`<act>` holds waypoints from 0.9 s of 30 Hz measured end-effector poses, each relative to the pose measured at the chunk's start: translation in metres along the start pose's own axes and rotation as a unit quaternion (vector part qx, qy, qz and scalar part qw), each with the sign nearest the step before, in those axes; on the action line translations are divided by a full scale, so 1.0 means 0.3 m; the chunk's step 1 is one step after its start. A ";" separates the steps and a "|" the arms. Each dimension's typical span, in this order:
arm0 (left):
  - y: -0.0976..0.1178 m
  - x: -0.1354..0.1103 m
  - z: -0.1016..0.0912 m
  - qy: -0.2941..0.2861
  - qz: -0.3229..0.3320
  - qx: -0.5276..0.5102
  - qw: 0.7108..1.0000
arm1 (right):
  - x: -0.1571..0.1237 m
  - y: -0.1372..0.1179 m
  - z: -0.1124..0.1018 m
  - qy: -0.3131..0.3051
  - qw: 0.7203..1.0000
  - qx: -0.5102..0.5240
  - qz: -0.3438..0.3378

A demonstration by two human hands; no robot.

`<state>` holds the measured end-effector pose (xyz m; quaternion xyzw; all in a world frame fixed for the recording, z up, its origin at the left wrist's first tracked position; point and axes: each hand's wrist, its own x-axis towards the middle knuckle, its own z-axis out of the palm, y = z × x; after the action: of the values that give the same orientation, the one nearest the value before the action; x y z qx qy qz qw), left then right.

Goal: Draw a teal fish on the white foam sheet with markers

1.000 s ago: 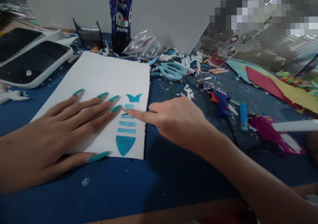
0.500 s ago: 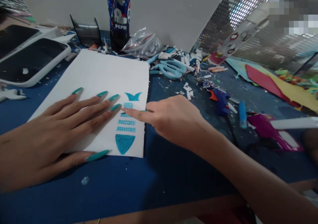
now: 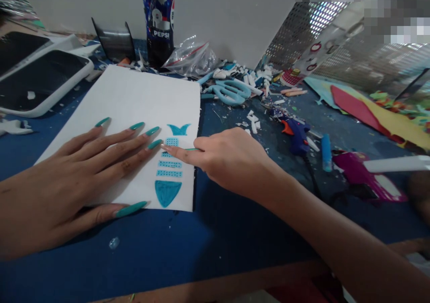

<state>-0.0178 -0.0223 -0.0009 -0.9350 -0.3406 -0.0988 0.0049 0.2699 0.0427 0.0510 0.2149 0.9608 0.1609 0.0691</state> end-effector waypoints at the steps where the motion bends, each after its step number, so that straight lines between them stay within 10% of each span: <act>1: 0.000 0.000 -0.001 0.000 0.001 0.002 1.000 | 0.001 0.000 0.003 -0.001 1.000 0.001 0.000; 27: 0.014 -0.004 0.007 -0.001 -0.037 0.009 0.999 | -0.025 0.020 0.000 -0.013 0.997 0.071 0.030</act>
<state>-0.0155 -0.0262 -0.0028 -0.9219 -0.3755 -0.0948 0.0089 0.2790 0.0445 0.0536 0.2497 0.9620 0.0920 0.0610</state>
